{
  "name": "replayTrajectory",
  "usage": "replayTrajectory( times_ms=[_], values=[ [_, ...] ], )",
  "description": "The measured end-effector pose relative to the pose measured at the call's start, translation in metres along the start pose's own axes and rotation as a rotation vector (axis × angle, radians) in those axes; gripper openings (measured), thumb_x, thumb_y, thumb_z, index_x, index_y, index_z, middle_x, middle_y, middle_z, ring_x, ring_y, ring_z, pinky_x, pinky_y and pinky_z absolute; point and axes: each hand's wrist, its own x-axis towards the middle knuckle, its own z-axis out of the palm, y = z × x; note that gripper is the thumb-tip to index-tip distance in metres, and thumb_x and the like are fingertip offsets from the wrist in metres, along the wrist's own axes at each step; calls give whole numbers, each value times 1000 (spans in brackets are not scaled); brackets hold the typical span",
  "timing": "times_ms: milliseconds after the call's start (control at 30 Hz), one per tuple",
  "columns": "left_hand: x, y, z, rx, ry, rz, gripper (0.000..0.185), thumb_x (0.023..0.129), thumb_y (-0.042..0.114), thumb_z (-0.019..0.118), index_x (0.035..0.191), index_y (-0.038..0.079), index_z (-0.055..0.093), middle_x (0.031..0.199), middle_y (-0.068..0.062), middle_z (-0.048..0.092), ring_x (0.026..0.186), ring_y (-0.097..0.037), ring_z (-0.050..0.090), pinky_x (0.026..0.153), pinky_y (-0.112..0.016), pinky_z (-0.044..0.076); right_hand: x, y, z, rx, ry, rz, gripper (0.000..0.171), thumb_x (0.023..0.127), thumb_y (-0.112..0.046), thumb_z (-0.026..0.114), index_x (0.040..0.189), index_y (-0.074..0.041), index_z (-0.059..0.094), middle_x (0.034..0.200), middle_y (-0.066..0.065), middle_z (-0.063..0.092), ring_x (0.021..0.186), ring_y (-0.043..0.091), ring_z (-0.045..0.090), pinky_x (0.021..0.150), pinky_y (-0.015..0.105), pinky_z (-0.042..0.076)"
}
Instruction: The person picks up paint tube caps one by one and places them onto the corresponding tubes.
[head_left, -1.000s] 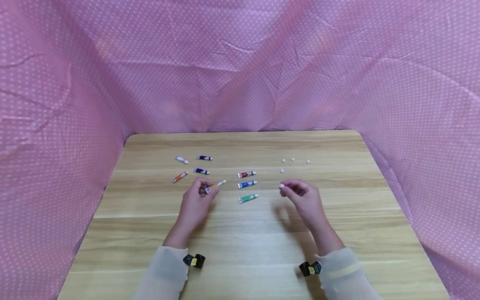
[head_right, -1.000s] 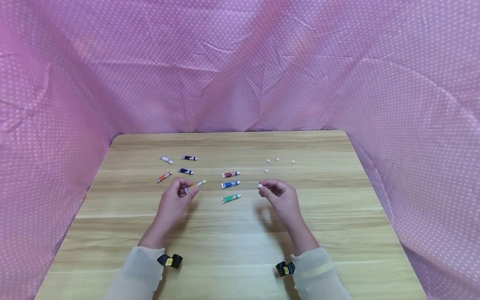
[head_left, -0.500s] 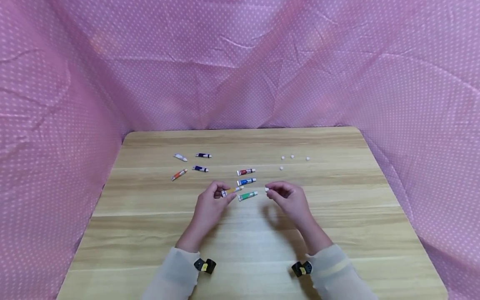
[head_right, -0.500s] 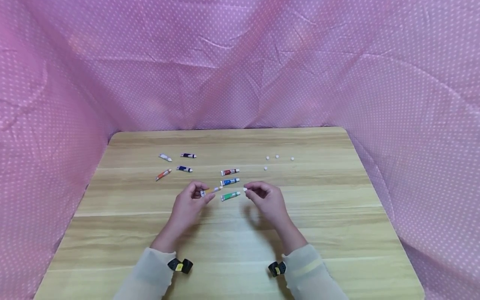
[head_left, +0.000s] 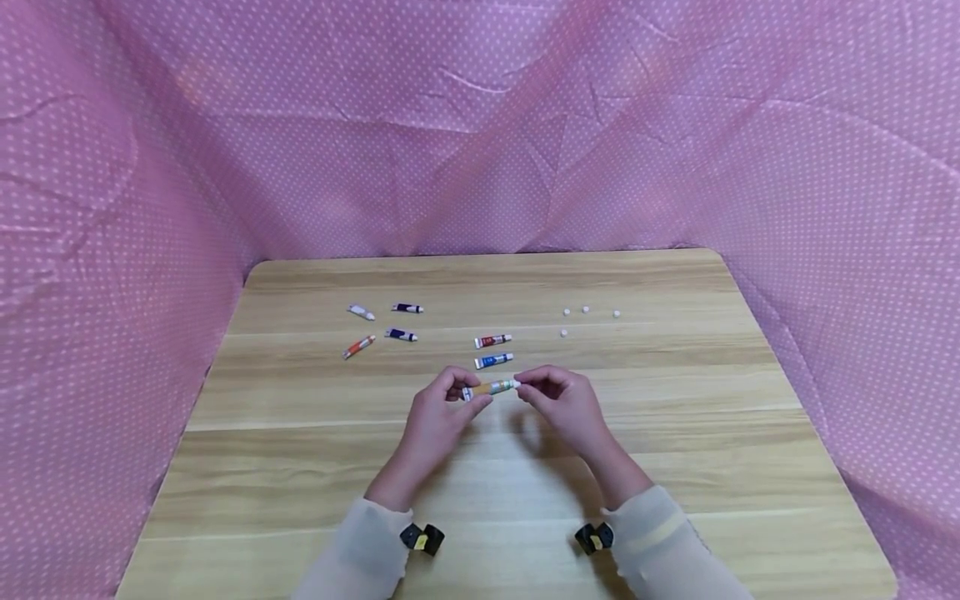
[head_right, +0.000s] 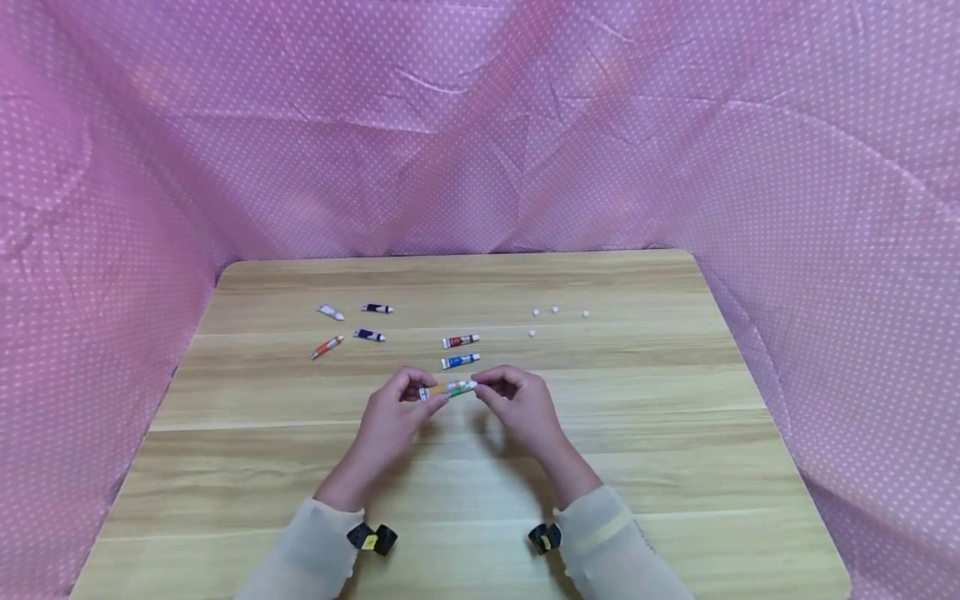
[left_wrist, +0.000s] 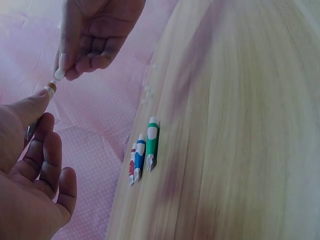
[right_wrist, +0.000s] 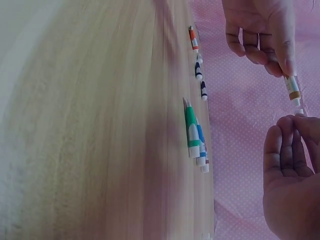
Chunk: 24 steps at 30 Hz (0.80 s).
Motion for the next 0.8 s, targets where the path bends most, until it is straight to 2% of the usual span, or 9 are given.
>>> replayTrajectory(
  times_ms=[367,567,800],
  values=[
    [-4,1,4,21,-6,46,22,95,26,86,110,27,69,115,7,75,108,-19,67,101,-45,56,-2,-1,2,6,-10,-28,13,97,-7,81,109,-8,82,109,15,82,87,13,72,75,21,59],
    [-5,2,5,22,-8,51,23,95,27,86,110,26,70,114,6,76,107,-19,67,100,-44,56,-2,2,1,20,-40,8,12,98,-11,80,110,-7,81,107,15,82,87,13,73,76,23,60],
    [-5,3,7,16,-11,42,23,94,26,86,111,25,70,114,7,75,107,-17,66,99,-42,55,-1,3,-2,26,-104,75,16,105,-20,73,112,-6,78,103,13,79,90,17,72,84,33,62]
  ],
)
